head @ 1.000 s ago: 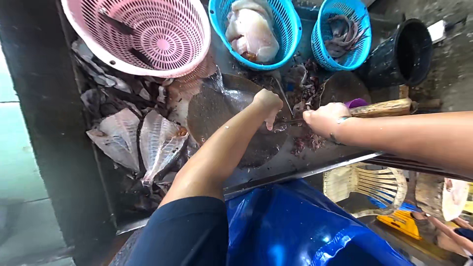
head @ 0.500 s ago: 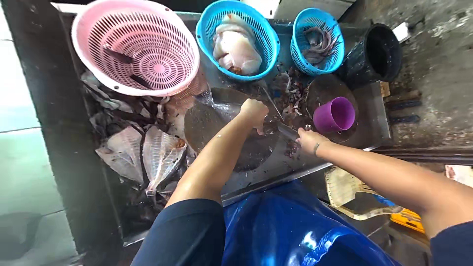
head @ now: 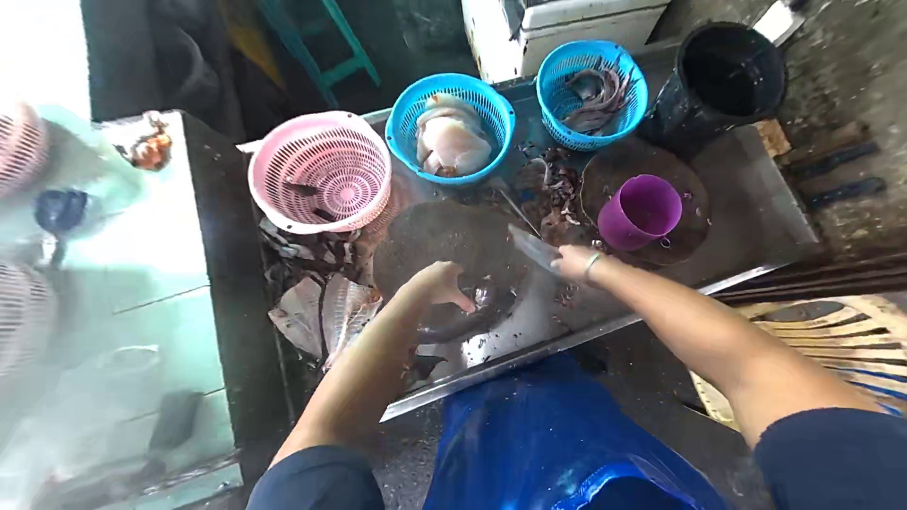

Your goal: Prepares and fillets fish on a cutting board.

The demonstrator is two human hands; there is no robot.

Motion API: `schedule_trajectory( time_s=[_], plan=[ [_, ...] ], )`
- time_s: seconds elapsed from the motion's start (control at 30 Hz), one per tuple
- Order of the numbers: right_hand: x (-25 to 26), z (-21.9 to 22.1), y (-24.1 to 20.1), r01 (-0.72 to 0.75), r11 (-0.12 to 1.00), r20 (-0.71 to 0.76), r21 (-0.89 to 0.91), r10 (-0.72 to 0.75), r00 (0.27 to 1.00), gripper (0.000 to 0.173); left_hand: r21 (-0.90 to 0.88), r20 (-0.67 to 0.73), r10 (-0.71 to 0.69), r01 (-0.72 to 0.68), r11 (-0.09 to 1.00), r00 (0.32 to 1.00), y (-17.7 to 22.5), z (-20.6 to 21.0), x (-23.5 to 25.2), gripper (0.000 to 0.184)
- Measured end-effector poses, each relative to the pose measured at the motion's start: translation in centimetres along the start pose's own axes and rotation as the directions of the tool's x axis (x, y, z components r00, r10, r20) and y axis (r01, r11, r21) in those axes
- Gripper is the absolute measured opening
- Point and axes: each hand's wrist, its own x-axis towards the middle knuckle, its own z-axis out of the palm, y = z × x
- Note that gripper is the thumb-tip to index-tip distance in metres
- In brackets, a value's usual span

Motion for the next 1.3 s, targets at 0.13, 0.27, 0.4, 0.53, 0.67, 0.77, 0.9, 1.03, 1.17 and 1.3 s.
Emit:
schedule_trajectory(
  time_s=[0.13,0.27,0.4,0.53,0.67,0.77,0.9,1.03,1.17,1.3],
  plan=[
    [0.4,-3.3,2.5,-0.068,0.917,-0.056,0.394,0.097,0.994,0.051,0.581,0.152,-0.011,-0.081,0.810,0.988,5.8,-2.5,-0.2,0.056],
    [-2.9,1.2,7.6,0.200,0.697,-0.088,0.689,-0.193,0.977,0.057,0.436,-0.355,0.272,-0.098,0.894,0.894,3.8,2.0,-2.4,0.049],
    [-4.0,9.3,11.9,0.394,0.891,-0.366,0.224,-0.298,0.882,0.053,-0.594,-0.457,-0.665,0.353,0.723,0.591,5.3,9.9,-4.4,0.081],
    [-5.4,13.4,14.5,0.327,0.936,-0.389,-0.131,-0.352,0.852,0.050,-0.872,-0.277,-0.857,0.261,0.414,0.435,9.1,12.3,-0.1,0.099],
    [-5.0,14.3,15.7,0.330,0.891,-0.359,-0.313,-0.433,0.827,0.051,-0.982,-0.177,-0.887,-0.131,0.133,0.426,11.0,11.2,2.3,0.097],
    [-3.2,9.2,12.3,0.321,0.894,-0.247,-0.313,-0.403,0.881,0.063,-0.942,-0.133,-0.855,-0.331,-0.048,0.501,10.6,8.4,0.2,0.094],
    [0.4,1.5,5.7,0.328,0.944,-0.269,-0.040,-0.327,0.906,0.051,-0.800,-0.569,-0.668,-0.135,0.584,0.479,7.9,5.3,-4.5,0.075],
    [-1.9,3.0,4.3,0.469,0.807,-0.346,0.359,-0.352,0.870,0.059,-0.258,-0.728,-0.319,0.189,0.947,0.606,4.8,9.3,-6.0,0.050],
    [-4.3,8.1,0.0,0.445,0.795,-0.257,0.412,-0.367,0.894,0.057,-0.393,-0.773,-0.417,0.156,0.906,0.478,1.3,15.3,-4.9,0.040],
    [-5.5,11.3,-5.0,0.421,0.906,-0.209,0.049,-0.403,0.891,0.044,-0.588,-0.671,-0.579,0.143,0.796,0.463,-0.3,15.0,-4.9,0.053]
  ],
)
